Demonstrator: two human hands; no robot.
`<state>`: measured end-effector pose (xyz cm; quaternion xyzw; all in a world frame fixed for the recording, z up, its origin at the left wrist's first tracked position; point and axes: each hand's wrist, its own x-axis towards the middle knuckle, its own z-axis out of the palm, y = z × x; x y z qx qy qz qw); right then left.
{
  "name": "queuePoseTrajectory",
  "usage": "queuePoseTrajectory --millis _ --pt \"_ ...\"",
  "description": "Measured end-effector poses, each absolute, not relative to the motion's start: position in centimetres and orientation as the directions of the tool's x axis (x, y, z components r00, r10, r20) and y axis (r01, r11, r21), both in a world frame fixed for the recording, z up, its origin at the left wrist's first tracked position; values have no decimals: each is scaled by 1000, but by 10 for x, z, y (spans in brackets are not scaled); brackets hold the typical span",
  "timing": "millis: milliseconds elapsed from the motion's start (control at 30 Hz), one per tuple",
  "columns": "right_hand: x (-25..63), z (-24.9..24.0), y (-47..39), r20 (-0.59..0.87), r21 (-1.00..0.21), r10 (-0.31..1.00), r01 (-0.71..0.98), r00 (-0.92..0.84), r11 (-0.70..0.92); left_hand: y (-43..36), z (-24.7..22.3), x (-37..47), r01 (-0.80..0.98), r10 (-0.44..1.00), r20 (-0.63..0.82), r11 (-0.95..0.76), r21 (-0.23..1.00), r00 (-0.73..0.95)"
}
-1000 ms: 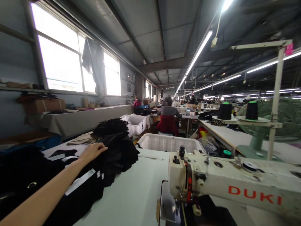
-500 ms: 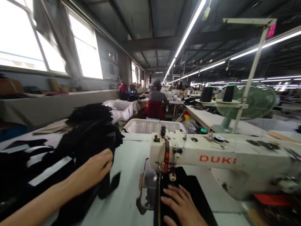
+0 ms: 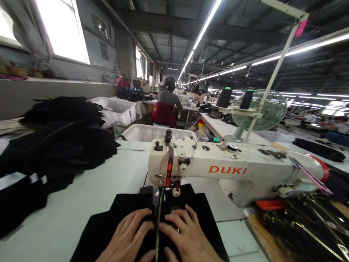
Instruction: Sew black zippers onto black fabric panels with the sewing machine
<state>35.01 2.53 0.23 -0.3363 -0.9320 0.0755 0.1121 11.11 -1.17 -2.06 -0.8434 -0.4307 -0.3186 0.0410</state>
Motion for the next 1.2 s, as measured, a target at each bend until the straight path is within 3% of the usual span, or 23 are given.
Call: queuePoseTrajectory --millis 167,300,533,833,1067,1200 --pt "341 12 24 166 -278 705 653 -690 705 -12 -36 106 799 688 534 -600 39 491" --pt "339 9 28 240 -204 710 681 -662 704 -7 -33 109 809 673 532 -586 -41 514" --pt "346 -2 30 324 -103 610 614 -723 782 -4 -34 106 775 629 499 -613 -153 596" --pt "344 -19 37 369 -74 586 605 -722 793 4 -30 106 751 620 526 -657 -57 582" --pt "347 -20 41 363 -22 557 591 -747 806 11 -26 110 679 599 441 -733 -32 668" --pt "350 -22 45 381 13 527 574 -760 818 13 -30 110 671 564 460 -735 -99 686"
